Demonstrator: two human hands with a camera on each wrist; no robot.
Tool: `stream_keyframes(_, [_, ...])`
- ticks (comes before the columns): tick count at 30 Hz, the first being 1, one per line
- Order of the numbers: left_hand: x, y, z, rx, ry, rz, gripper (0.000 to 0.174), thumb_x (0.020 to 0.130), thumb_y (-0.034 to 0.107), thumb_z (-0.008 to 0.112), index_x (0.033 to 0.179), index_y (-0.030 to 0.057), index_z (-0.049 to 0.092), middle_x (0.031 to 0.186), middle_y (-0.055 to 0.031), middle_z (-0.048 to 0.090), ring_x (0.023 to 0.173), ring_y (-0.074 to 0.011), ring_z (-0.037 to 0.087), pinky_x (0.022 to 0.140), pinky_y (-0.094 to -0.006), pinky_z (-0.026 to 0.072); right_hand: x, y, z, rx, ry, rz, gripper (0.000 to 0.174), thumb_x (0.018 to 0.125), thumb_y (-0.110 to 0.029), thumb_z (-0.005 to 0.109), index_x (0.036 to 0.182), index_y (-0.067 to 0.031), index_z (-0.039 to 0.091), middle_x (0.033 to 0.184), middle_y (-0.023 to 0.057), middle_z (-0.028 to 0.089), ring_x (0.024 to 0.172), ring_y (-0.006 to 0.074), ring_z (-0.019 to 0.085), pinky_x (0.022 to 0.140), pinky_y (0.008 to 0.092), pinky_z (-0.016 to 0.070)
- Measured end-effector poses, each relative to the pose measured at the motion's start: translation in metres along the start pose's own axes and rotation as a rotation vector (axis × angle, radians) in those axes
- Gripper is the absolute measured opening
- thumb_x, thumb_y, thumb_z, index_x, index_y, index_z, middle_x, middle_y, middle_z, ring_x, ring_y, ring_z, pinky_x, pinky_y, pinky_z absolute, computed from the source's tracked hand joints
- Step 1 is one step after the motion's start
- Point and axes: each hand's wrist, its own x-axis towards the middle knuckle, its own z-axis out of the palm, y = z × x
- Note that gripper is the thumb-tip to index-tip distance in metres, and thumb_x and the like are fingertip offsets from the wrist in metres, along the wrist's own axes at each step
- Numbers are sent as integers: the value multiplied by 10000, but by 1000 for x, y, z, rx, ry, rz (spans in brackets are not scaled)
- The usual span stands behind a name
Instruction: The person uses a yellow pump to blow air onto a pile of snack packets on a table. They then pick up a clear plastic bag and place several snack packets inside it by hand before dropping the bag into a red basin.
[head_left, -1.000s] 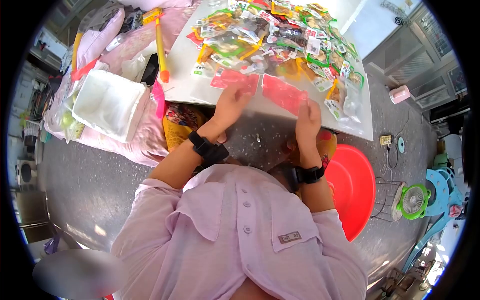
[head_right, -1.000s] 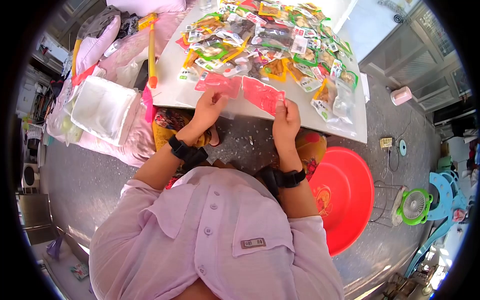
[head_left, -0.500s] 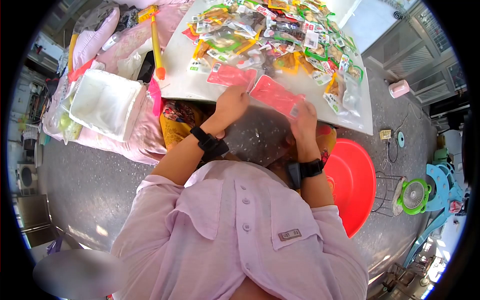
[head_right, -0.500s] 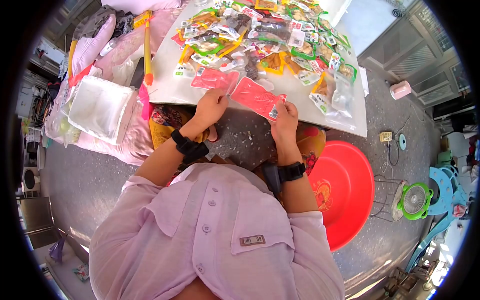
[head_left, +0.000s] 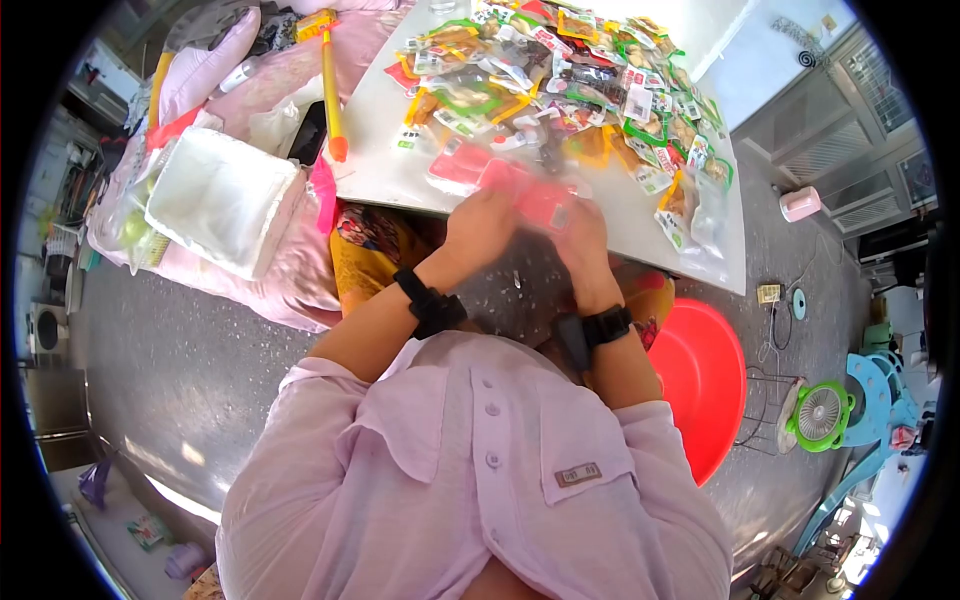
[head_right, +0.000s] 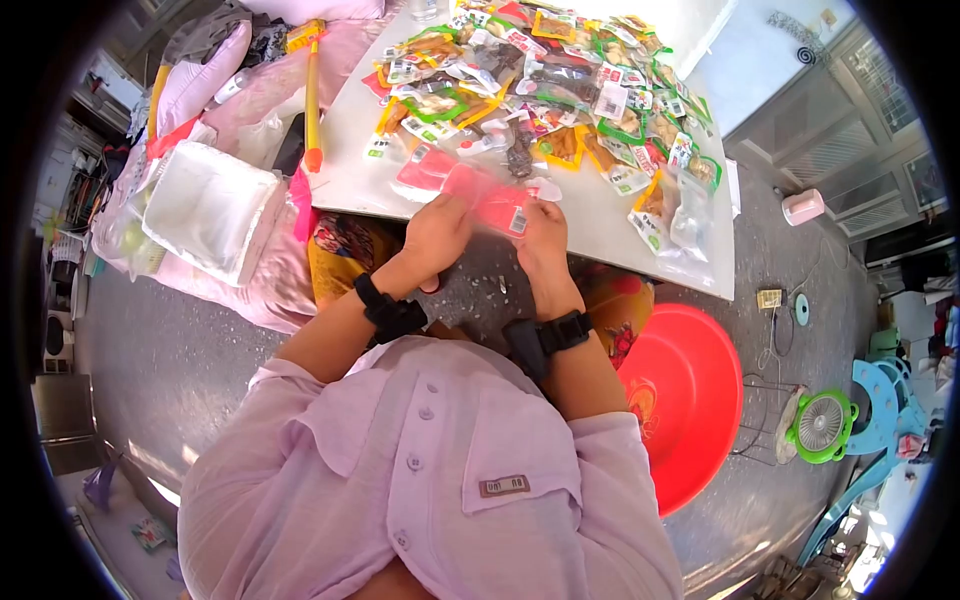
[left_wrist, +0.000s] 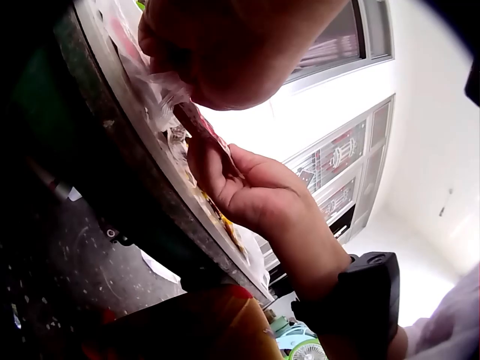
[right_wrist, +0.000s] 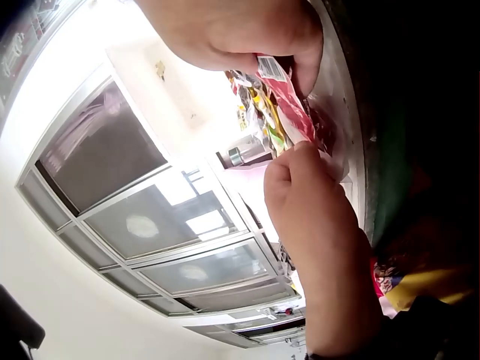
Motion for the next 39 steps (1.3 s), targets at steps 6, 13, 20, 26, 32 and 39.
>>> stream_keyframes(6, [0,1,1,-20,11,0,141,743,149,471,828,42,506,768,-139,520,732,-312,520,609,-398,432,-10,2,32,-490,-21,142,117,798,-93,455,857,-18,522,757,61,541,585,129,526,492,241,436])
stream_keyframes(13, [-7,3,-6,-70,33,100,96,732,131,487,771,44,500,762,-126,516,731,-304,512,613,-390,430,12,4,13,-731,-224,275,172,807,-119,428,901,-40,549,673,3,532,509,86,480,398,215,352])
stream_keyframes(20, [-12,-5,-8,-52,-26,80,107,718,119,502,801,53,517,763,-119,518,729,-296,511,620,-377,432,5,13,44,-508,-206,315,173,797,-96,427,930,-44,525,775,44,548,653,151,542,518,259,442])
stream_keyframes(26, [-12,-13,-10,21,59,183,284,674,190,579,931,79,534,937,-118,510,887,-293,482,755,-379,399,5,8,35,-632,-247,299,174,777,-129,464,924,-55,520,785,37,548,694,147,555,546,287,454])
stream_keyframes(32, [-12,-20,0,164,51,153,427,623,249,630,1003,87,518,1117,-119,433,1087,-289,364,912,-413,272,31,-33,5,-1001,-168,-31,149,753,-157,494,814,-31,546,680,46,546,620,123,551,518,273,439])
stream_keyframes(39, [-6,-29,7,142,89,53,412,616,172,578,1014,91,510,1070,-102,438,1039,-278,388,865,-410,293,109,-65,-34,-1401,48,-495,179,745,-163,511,797,3,551,698,137,577,681,226,576,576,308,435])
